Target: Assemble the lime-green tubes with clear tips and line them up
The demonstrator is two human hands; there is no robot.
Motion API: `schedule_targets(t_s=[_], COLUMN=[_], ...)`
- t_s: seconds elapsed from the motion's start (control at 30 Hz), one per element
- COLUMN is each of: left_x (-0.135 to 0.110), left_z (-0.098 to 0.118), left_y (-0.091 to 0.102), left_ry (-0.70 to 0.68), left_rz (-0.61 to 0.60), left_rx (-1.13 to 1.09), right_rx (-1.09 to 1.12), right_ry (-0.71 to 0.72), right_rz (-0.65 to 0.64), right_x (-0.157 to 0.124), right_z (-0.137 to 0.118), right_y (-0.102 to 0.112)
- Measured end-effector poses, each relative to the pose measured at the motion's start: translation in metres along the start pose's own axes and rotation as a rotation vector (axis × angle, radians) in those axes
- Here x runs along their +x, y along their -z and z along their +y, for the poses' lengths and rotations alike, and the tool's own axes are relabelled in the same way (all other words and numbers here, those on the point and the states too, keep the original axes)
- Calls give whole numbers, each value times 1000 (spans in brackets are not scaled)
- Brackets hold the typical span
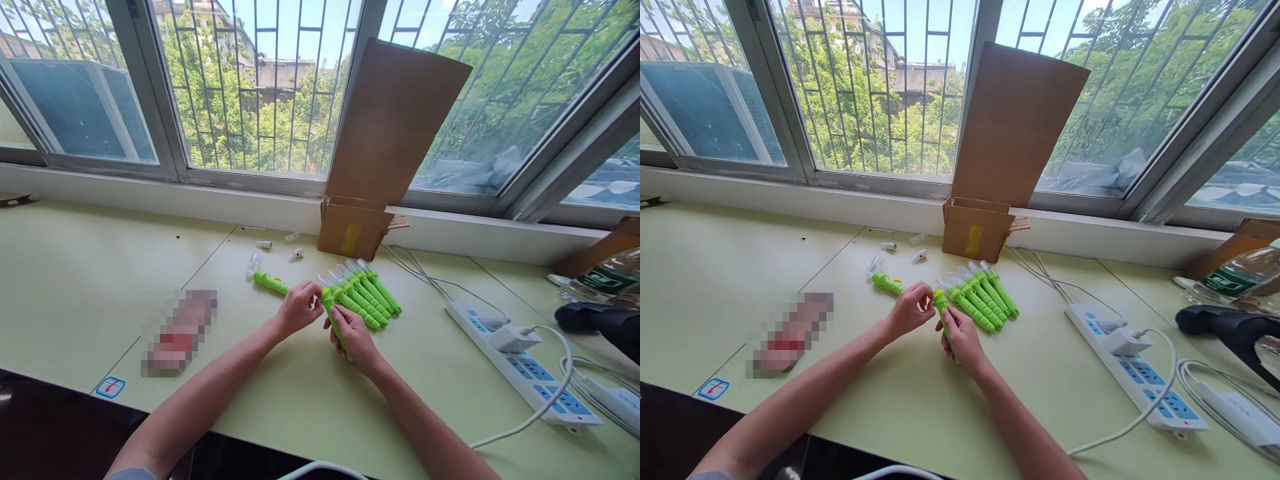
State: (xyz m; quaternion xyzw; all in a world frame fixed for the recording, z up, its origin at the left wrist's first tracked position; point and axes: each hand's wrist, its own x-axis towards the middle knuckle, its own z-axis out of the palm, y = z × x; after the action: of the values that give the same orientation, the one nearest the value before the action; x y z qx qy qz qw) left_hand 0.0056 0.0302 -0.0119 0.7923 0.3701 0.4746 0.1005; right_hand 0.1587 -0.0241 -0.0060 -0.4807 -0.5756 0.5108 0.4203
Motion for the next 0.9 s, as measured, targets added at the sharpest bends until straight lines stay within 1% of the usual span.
schedule_targets(t_s=[0.13, 0.27, 0.4, 0.47, 0.57, 0.73, 0.9], left_x=[1, 3, 4, 4, 4, 4, 4], left_z=[5, 8, 10, 11, 12, 10, 10], left_y=[1, 2, 4, 5, 5, 5, 6], left_ry=[95, 205, 257, 256, 226, 150, 86], left_rz=[16, 22, 7, 5, 6, -3, -35], left_rx=[-45, -166, -272, -280, -223, -97, -39], right_rx=[4, 5, -2, -14, -30, -75, 25], right_ry=[-2, -8, 6, 26, 42, 65, 29], right_rz=[-7, -26, -21, -1, 40, 31, 12], right_x=[0, 0, 0, 1, 1, 1, 2], right_z=[2, 3, 2, 2, 4, 8, 9], right_y=[-1, -1, -2, -3, -3, -2, -1])
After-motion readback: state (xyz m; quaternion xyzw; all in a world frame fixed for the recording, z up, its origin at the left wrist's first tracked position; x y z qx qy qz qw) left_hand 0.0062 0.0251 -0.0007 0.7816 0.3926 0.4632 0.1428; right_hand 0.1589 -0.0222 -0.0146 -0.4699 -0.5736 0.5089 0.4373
